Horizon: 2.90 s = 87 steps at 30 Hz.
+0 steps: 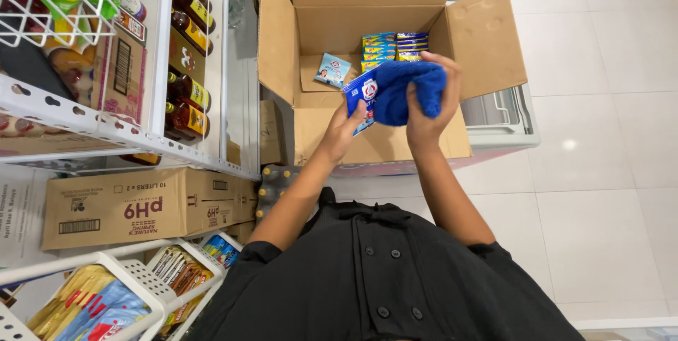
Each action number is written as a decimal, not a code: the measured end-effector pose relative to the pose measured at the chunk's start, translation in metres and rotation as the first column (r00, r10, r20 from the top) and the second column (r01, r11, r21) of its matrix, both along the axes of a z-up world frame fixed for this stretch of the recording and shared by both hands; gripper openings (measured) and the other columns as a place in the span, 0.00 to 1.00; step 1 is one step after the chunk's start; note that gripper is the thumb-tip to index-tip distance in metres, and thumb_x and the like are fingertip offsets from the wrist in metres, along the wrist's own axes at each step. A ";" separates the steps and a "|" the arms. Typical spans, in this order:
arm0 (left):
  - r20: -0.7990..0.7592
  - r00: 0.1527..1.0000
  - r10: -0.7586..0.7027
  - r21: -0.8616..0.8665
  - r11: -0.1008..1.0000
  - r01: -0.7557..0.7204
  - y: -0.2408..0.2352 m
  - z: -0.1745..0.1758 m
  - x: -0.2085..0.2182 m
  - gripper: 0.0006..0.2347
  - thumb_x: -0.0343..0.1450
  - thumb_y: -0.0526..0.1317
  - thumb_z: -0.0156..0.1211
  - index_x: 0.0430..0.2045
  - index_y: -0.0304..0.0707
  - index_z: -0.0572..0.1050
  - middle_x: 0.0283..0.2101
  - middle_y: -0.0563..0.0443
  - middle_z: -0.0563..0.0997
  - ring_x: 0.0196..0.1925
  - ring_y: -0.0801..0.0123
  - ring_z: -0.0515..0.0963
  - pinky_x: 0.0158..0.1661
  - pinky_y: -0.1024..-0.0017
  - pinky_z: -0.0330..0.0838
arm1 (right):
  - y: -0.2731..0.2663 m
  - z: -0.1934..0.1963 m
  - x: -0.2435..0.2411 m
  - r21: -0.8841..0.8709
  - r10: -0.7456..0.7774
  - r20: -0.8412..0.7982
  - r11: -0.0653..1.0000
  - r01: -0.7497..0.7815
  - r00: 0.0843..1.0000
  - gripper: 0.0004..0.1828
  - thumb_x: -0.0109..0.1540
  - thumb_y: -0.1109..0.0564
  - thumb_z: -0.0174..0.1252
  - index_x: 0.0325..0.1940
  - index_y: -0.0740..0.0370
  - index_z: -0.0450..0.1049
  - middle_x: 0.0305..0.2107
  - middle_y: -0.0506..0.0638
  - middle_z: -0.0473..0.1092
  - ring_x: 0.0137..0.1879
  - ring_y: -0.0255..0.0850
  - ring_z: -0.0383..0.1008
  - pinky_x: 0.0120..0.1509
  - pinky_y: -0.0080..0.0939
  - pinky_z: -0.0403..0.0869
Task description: The person takes blue sachets from a cardboard box, wipes each one with a blue cloth, and places them into a white plastic basket on a shelf. The person repeats this process for multiple sachets throughout the video.
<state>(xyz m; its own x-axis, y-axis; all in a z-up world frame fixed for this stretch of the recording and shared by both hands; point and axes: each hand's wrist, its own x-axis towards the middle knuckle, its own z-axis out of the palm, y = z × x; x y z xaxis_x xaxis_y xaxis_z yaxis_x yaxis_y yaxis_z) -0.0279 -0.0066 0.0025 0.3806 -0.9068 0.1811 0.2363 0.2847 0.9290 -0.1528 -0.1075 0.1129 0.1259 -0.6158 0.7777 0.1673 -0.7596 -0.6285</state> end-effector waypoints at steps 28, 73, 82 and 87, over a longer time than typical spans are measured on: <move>0.351 0.934 0.065 0.039 0.996 -0.084 0.048 0.002 -0.132 0.23 0.80 0.52 0.47 0.61 0.30 0.70 0.58 0.38 0.77 0.64 0.53 0.74 0.63 0.56 0.66 | 0.038 -0.057 -0.071 0.289 0.224 0.088 0.927 -0.240 0.971 0.11 0.64 0.57 0.58 0.46 0.64 0.67 0.32 0.55 0.69 0.40 0.43 0.74 0.52 0.45 0.72; 0.197 0.978 0.068 0.330 0.935 -0.131 0.121 0.028 -0.154 0.31 0.80 0.53 0.46 0.69 0.21 0.55 0.65 0.21 0.66 0.70 0.39 0.65 0.64 0.47 0.64 | 0.092 -0.080 -0.089 0.368 0.402 -0.006 0.852 -0.371 0.916 0.11 0.65 0.54 0.59 0.46 0.62 0.69 0.42 0.55 0.69 0.52 0.44 0.71 0.62 0.47 0.66; 0.183 0.979 0.085 0.330 0.933 -0.142 0.124 0.027 -0.156 0.31 0.80 0.53 0.47 0.69 0.21 0.56 0.65 0.22 0.67 0.70 0.40 0.65 0.64 0.47 0.64 | 0.095 -0.081 -0.091 0.376 0.419 -0.015 0.844 -0.383 0.908 0.11 0.65 0.53 0.59 0.47 0.62 0.69 0.43 0.55 0.70 0.52 0.44 0.71 0.62 0.47 0.66; 0.180 0.979 0.092 0.316 0.938 -0.146 0.123 0.026 -0.156 0.30 0.80 0.52 0.48 0.69 0.22 0.57 0.65 0.23 0.67 0.70 0.43 0.65 0.64 0.47 0.63 | 0.097 -0.079 -0.090 0.376 0.426 -0.011 0.840 -0.391 0.905 0.11 0.66 0.53 0.59 0.46 0.62 0.69 0.42 0.55 0.69 0.51 0.44 0.72 0.61 0.47 0.67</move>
